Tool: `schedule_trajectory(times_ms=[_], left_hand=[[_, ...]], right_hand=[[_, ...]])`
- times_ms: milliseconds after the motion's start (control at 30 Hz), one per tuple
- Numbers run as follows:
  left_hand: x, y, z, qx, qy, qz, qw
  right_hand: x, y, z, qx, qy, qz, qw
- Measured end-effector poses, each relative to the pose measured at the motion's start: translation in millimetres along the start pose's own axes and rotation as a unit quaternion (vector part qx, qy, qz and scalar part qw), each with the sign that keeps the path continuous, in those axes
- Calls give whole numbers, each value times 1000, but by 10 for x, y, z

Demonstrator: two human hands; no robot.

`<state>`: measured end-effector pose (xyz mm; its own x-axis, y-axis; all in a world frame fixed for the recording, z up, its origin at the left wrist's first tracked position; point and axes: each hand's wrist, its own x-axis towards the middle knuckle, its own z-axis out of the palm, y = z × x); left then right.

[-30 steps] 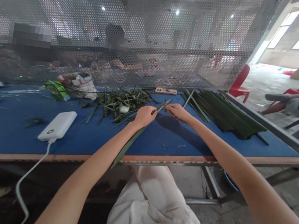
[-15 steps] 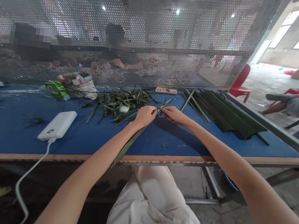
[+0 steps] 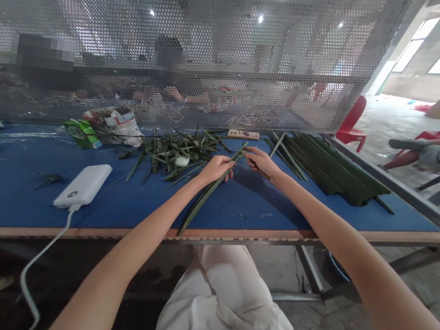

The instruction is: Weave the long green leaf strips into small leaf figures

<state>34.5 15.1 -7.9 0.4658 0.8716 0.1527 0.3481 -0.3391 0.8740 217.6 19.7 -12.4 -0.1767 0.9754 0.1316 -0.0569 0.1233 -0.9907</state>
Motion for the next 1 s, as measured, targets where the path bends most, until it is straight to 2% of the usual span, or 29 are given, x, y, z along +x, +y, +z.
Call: schedule_trajectory(times_ms=[100,200,333,500,633,900,1000], left_hand=[[-27,19,-3,20,1,-2,1000],[-68,14,-17,94,23,40,994],[-104,10,-29,233,58,86,967],[-109,19,-29,310,70,94,943],[-101,6,-31,328,71,97,937],[-101,5,-30,325,83,89,938],[-91,0,-35,293,90,86,948]], right_hand=[[42,13,-85,-11,29,-19,999],[90,72,-141,-59,16,-29,998],[133,147,-188,-156,-10,-39,987],[83,109,-210,-252,-15,-90,964],[26,53,-183,-278,-24,-93,956],[-53,9,-36,-289,-86,-48,952],[-74,1,24,-268,-103,-37,957]])
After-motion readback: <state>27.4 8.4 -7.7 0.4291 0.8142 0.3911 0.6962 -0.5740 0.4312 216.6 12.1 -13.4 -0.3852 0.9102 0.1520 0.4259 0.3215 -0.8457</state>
